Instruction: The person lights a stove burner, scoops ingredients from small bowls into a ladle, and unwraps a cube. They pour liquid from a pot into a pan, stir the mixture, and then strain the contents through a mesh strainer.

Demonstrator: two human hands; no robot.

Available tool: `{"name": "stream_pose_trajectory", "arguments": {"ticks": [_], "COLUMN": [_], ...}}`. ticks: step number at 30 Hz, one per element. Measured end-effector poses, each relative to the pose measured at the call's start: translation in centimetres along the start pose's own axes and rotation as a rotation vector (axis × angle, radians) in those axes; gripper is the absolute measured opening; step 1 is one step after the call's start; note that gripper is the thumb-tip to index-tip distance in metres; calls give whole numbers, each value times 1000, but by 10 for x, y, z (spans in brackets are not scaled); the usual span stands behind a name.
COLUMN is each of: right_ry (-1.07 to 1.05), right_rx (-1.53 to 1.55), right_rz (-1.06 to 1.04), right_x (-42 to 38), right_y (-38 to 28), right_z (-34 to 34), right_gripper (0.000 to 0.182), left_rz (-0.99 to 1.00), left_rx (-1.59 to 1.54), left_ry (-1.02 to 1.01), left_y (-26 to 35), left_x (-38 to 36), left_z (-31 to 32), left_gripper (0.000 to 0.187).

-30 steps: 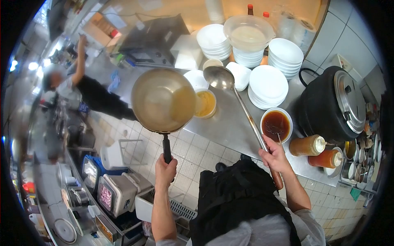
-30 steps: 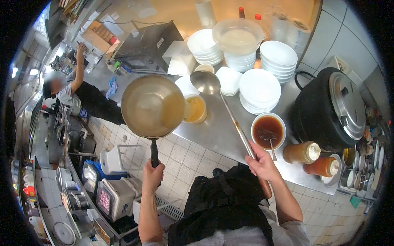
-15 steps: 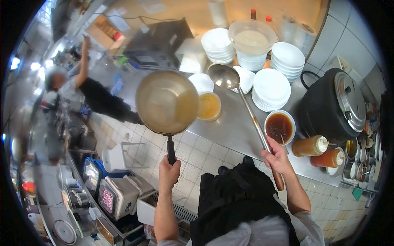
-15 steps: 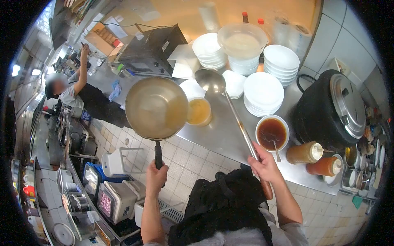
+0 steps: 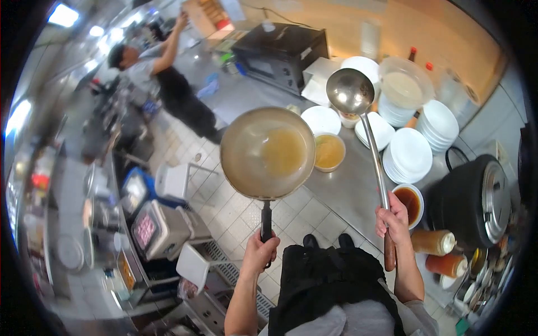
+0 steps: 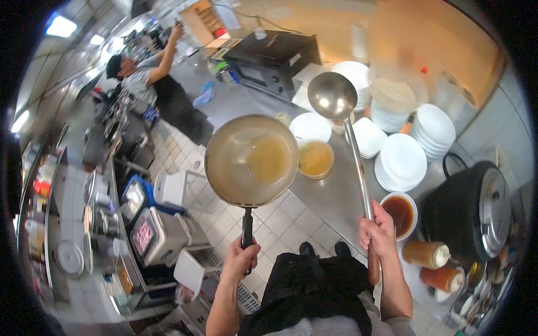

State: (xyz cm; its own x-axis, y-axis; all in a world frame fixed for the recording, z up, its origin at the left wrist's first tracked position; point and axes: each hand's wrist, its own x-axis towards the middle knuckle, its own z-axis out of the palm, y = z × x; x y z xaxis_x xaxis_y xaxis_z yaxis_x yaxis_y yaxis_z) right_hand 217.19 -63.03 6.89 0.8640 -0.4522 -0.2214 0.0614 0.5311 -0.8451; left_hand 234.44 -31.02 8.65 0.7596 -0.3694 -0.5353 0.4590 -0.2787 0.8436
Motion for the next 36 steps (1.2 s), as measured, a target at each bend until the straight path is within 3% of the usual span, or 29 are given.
{"name": "stream_pose_trajectory", "arguments": {"ticks": [6,12,18,21,24,28,30,32,36], "right_ry": [-289,-524,-823,-926,-1165,-1261,-1311,-1297,-1503], "right_rx": [-41,-187,-235,-319,-333,-314,-341,-296,-303], "right_rz": [87,239,314,415,501,539,553,642,839], "right_x": [48,53,-19,-62,-99,-197,-246,-315,-397], "right_y": [-12,22,70,92,130,163,180,194,216], "right_z": [17,33,57,80,103,150,166,184,220], "right_gripper": [57,60,65,63,66,67,69,70,63], "left_rz": [-140,-222,-2,54,65,140,56,67,79], "left_rx": [-40,-472,-719,-803,-857,-882,-888,-942,-1018], "left_ry": [323,601,856,1022,1170,1349,1438,1514,1633], "left_y": [-45,-92,-172,-205,-235,-286,-297,-316,-352], "left_x": [-105,-235,-349,-402,-481,-569,-612,-658,-736], "left_z": [42,112,159,176,187,200,203,201,195], "left_gripper": [19,20,17,19,21,30,30,28,26]}}
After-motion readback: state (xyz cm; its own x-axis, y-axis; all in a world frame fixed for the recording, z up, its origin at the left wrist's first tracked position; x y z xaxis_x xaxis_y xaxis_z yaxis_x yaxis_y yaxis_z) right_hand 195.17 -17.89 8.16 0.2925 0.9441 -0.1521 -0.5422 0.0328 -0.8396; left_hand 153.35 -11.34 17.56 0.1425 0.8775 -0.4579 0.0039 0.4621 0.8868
